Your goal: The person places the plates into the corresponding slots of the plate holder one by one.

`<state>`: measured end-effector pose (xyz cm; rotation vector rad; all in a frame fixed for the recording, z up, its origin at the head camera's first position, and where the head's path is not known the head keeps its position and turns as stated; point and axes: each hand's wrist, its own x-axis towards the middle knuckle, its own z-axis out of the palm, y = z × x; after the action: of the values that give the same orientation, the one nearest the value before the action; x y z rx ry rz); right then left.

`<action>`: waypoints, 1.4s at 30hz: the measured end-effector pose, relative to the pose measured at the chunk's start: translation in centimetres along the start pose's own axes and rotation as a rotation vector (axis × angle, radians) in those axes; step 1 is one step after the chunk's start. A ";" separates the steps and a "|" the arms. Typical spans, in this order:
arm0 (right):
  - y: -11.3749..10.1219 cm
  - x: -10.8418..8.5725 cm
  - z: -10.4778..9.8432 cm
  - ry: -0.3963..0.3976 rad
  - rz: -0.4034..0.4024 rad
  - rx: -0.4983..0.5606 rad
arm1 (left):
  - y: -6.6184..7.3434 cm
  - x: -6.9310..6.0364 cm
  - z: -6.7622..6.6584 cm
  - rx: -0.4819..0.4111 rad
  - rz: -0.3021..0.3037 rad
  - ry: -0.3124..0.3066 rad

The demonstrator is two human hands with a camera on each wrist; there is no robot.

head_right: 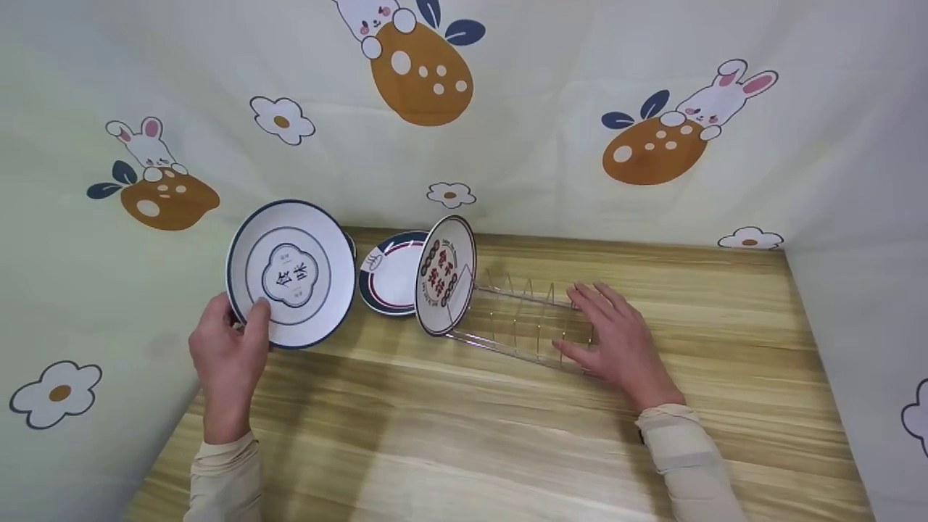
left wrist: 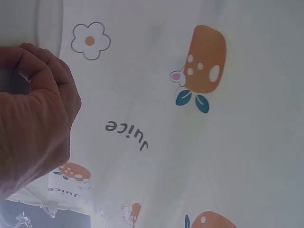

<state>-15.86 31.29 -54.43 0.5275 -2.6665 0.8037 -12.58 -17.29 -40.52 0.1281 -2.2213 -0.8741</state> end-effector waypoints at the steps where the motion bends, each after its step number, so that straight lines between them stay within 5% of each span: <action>1: 0.0 -0.1 0.0 -0.001 0.004 0.000 | 0.6 -0.2 0.1 -0.003 0.018 0.008; 12: 0.3 -0.8 -0.1 -0.010 0.038 0.014 | 7.3 -2.3 1.6 -0.124 0.115 0.025; 21: 0.3 -0.9 0.2 -0.011 0.042 0.026 | 10.7 -4.5 7.0 -0.231 0.234 -0.054; 29: 0.2 -0.4 0.7 -0.018 0.020 0.016 | 9.9 -6.1 12.8 -0.164 0.293 -0.100; 42: 0.2 0.0 0.0 0.006 -0.009 -0.011 | 8.0 -8.6 17.6 -0.070 0.342 -0.166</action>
<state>-15.97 31.39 -54.53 0.5329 -2.6600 0.7865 -16.78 1.44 -49.49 -0.3598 -2.2697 -0.7923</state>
